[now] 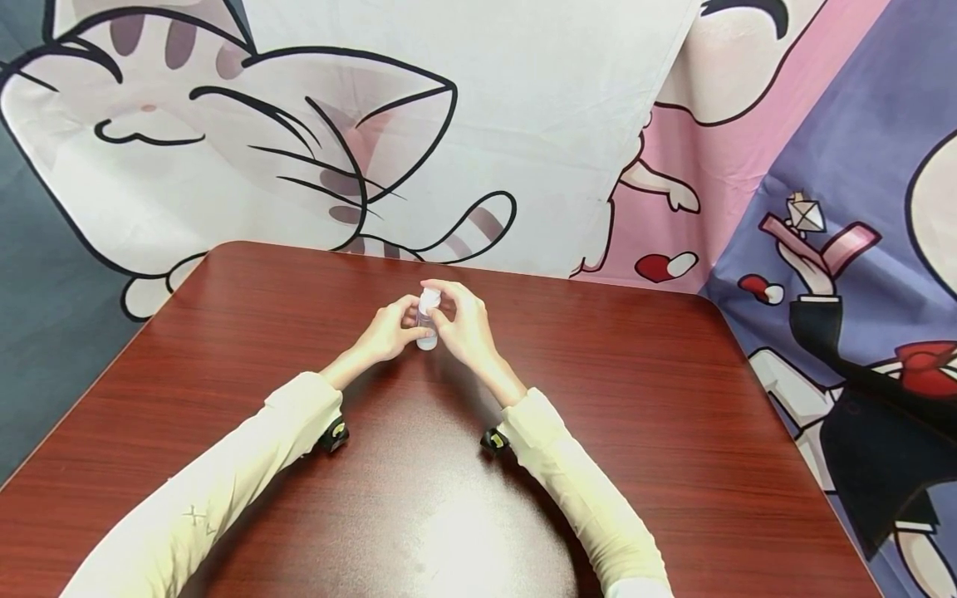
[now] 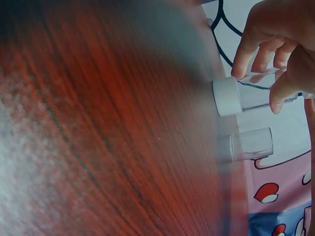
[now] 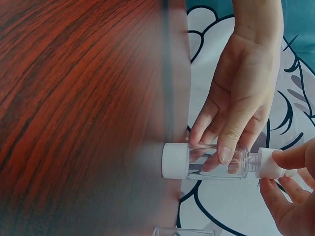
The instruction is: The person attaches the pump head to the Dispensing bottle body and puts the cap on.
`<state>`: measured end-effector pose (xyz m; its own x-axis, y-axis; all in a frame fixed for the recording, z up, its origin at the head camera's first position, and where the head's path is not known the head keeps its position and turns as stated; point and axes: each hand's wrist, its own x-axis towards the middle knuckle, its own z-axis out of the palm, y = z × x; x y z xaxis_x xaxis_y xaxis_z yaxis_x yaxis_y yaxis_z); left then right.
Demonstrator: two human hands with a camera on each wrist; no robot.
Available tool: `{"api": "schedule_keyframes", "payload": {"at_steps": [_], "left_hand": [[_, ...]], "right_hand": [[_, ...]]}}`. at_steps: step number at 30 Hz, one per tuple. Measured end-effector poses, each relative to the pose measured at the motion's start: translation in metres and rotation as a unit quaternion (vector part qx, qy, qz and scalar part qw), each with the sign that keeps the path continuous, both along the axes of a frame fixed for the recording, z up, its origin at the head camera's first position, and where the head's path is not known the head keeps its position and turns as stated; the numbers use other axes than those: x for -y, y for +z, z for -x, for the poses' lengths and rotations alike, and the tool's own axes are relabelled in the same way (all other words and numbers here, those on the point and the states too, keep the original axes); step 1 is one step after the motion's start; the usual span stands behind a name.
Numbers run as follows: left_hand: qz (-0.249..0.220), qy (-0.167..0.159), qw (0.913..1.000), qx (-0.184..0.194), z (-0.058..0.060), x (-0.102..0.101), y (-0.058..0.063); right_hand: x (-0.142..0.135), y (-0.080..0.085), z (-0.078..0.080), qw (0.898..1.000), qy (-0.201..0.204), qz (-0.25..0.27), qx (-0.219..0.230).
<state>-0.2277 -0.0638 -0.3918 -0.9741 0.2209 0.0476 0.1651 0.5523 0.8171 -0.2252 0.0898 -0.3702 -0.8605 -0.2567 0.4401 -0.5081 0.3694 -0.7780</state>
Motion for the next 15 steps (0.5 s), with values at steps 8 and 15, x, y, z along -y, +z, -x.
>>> {"api": "schedule_keyframes", "payload": {"at_steps": [8,15], "left_hand": [[-0.001,-0.002,1.0,-0.009,0.0,0.001,-0.001],[0.002,0.0,1.0,-0.008,0.0,0.001,-0.001]], "right_hand": [[0.006,0.029,-0.024,1.0,0.009,0.0,-0.001],[0.008,0.028,-0.024,1.0,0.01,-0.003,0.009]]}}
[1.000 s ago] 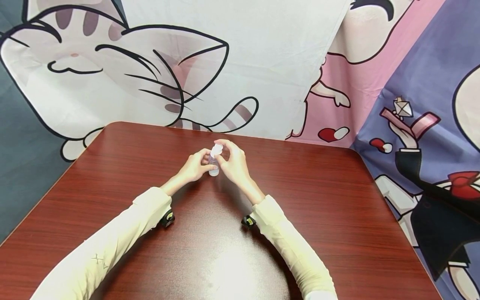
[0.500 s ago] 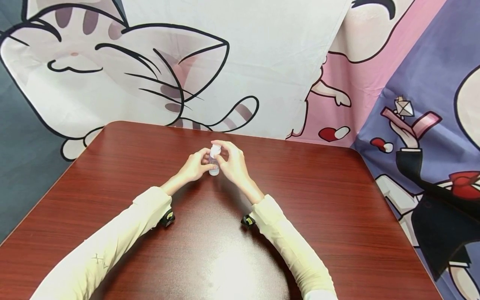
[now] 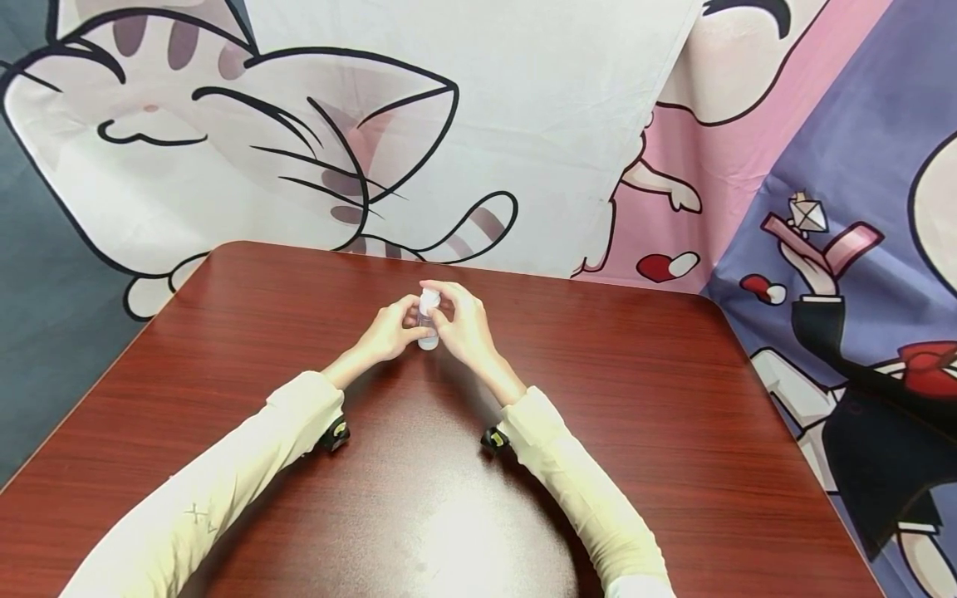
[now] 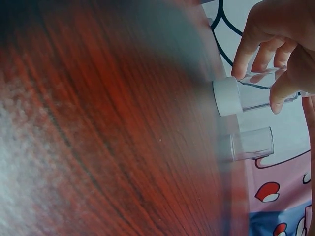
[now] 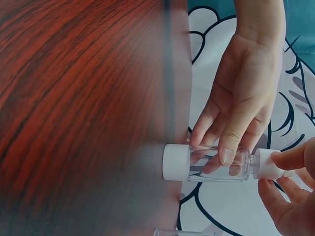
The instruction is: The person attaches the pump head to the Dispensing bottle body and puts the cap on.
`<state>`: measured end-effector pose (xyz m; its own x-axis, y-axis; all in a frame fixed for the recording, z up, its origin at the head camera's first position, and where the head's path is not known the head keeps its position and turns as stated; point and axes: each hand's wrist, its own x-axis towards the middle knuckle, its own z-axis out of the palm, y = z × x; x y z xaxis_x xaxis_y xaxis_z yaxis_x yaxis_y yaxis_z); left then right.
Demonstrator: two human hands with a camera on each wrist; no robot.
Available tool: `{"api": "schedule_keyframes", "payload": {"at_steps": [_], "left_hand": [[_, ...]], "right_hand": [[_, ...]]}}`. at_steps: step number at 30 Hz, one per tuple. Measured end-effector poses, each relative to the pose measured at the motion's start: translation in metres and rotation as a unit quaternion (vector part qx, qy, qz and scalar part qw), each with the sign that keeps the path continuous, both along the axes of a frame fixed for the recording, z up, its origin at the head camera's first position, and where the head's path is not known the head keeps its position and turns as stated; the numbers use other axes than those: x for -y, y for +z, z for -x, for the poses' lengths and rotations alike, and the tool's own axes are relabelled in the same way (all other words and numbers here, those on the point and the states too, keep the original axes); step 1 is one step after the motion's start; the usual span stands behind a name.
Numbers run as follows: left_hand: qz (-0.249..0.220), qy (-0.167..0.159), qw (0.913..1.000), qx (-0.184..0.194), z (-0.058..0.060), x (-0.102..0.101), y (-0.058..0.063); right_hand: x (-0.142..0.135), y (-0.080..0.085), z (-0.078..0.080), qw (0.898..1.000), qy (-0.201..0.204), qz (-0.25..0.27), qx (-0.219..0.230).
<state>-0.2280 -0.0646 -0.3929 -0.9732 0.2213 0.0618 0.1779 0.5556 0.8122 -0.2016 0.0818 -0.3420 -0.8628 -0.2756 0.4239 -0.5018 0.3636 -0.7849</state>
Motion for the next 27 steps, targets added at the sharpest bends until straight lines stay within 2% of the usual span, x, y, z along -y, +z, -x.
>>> {"api": "schedule_keyframes", "payload": {"at_steps": [10,17,27], "left_hand": [[0.003,0.001,1.0,-0.005,0.0,0.001,0.0],[0.006,0.001,1.0,-0.004,0.001,0.001,-0.001],[0.004,-0.001,1.0,-0.005,0.001,0.001,0.0]], "right_hand": [[0.001,-0.002,0.001,1.0,0.0,-0.003,0.001],[-0.003,-0.031,0.025,1.0,-0.003,-0.001,-0.006],[-0.004,-0.034,0.029,1.0,-0.008,-0.021,-0.019]]}}
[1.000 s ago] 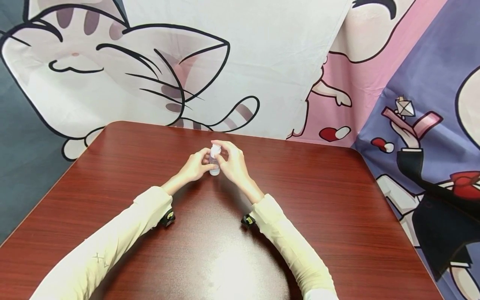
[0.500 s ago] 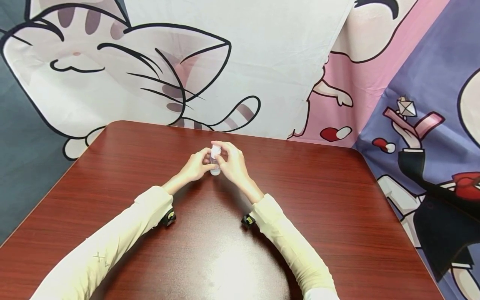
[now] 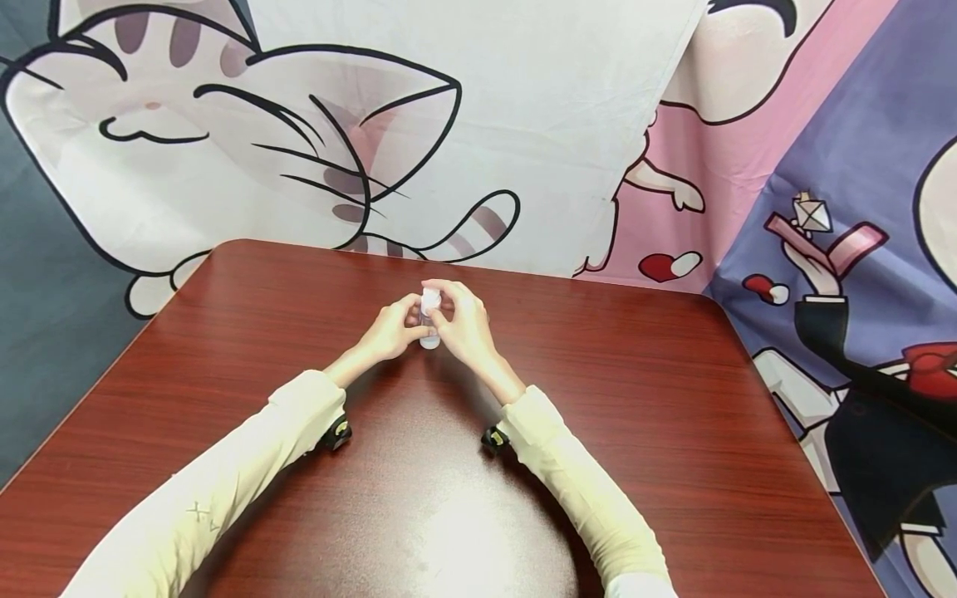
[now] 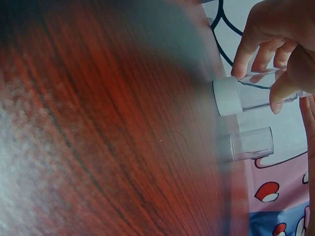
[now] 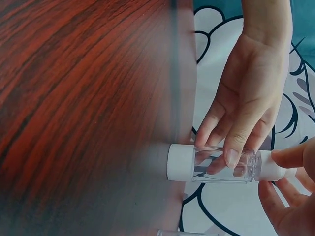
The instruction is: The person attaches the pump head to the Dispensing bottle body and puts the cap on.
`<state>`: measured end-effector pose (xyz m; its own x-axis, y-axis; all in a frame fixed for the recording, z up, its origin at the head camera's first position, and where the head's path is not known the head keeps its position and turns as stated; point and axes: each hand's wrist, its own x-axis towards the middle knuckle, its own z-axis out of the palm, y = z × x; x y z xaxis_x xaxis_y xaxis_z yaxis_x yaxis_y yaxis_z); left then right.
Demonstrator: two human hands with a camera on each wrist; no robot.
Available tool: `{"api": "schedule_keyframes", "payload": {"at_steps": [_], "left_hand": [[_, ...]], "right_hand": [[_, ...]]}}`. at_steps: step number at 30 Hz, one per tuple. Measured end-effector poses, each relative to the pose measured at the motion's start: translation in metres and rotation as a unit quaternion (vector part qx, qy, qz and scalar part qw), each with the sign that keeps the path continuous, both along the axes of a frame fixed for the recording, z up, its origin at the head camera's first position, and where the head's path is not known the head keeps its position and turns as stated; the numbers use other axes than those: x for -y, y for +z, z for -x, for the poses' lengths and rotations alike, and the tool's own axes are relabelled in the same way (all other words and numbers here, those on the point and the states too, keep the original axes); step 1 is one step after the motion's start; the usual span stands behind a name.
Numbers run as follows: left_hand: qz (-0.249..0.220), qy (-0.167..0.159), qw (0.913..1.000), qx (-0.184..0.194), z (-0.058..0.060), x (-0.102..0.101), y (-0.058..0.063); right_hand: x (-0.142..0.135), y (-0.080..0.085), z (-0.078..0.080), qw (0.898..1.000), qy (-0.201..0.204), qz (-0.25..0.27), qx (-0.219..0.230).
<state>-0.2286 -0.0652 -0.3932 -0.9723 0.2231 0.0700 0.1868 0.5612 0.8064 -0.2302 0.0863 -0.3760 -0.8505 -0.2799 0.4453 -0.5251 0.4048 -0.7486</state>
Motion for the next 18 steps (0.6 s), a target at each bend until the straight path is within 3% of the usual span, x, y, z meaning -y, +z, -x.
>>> {"api": "schedule_keyframes", "payload": {"at_steps": [8,18], "left_hand": [[0.007,0.003,1.0,-0.005,-0.0001,0.0001,0.0002],[0.005,0.003,1.0,0.001,0.0007,-0.0004,-0.0001]], "right_hand": [[0.0003,0.0007,0.001,1.0,-0.024,-0.017,0.009],[-0.0014,0.0043,-0.0009,1.0,-0.013,-0.021,0.017]]}}
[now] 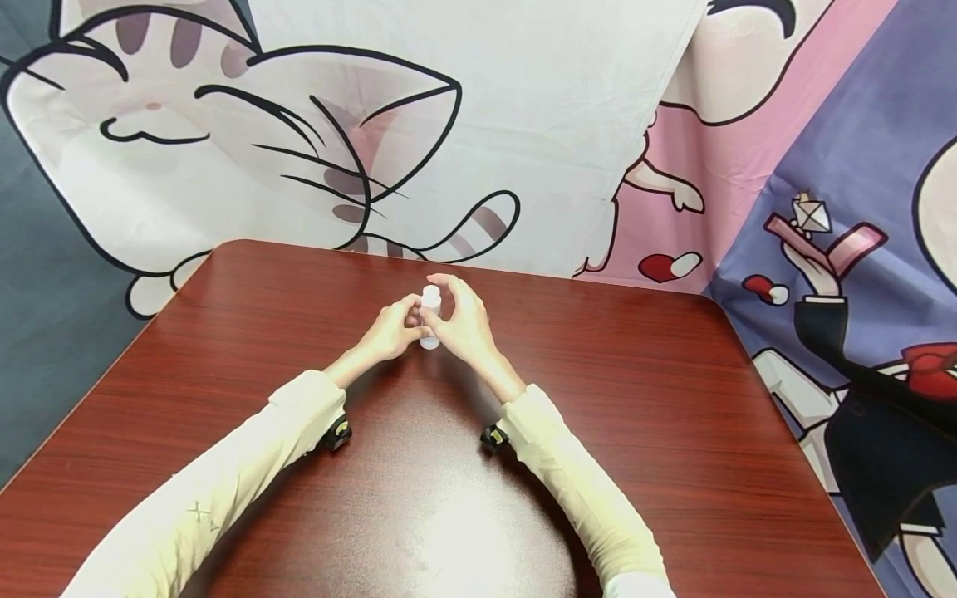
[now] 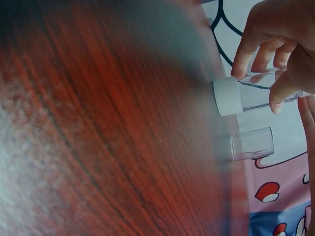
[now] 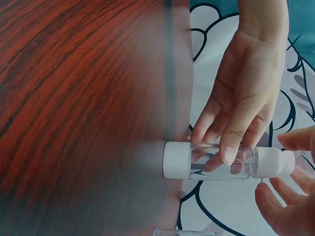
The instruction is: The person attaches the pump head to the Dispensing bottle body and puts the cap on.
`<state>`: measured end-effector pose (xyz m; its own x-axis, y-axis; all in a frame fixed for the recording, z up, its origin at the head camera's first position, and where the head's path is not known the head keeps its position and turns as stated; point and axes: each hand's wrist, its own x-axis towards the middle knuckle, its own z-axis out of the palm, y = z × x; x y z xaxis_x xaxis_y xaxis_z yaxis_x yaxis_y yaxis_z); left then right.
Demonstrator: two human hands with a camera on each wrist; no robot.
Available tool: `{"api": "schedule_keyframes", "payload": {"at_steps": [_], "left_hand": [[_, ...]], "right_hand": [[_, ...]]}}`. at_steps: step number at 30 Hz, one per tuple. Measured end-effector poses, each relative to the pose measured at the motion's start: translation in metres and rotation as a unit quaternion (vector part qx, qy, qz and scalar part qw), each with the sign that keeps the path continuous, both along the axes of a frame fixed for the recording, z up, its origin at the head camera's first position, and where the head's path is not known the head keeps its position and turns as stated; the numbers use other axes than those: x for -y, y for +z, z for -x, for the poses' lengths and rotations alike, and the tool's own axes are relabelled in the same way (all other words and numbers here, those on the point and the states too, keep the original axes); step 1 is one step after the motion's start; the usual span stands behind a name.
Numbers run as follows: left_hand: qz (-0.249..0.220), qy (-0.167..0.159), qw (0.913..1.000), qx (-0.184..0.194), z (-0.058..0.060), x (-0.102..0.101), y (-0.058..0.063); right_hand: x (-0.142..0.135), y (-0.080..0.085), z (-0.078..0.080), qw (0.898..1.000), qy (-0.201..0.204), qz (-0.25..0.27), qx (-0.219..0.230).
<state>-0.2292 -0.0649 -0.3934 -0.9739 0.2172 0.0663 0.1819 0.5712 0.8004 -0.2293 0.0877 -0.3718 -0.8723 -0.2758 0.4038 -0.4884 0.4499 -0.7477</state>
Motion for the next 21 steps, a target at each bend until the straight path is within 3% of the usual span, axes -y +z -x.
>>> {"api": "schedule_keyframes", "payload": {"at_steps": [8,21], "left_hand": [[0.003,0.001,1.0,-0.002,-0.0009,0.0001,0.0004],[0.004,0.003,1.0,0.003,-0.0014,0.0,0.0006]], "right_hand": [[-0.0011,0.0,0.0006,0.999,0.029,0.015,0.009],[-0.0035,-0.0021,0.0021,1.0,0.024,0.01,0.007]]}}
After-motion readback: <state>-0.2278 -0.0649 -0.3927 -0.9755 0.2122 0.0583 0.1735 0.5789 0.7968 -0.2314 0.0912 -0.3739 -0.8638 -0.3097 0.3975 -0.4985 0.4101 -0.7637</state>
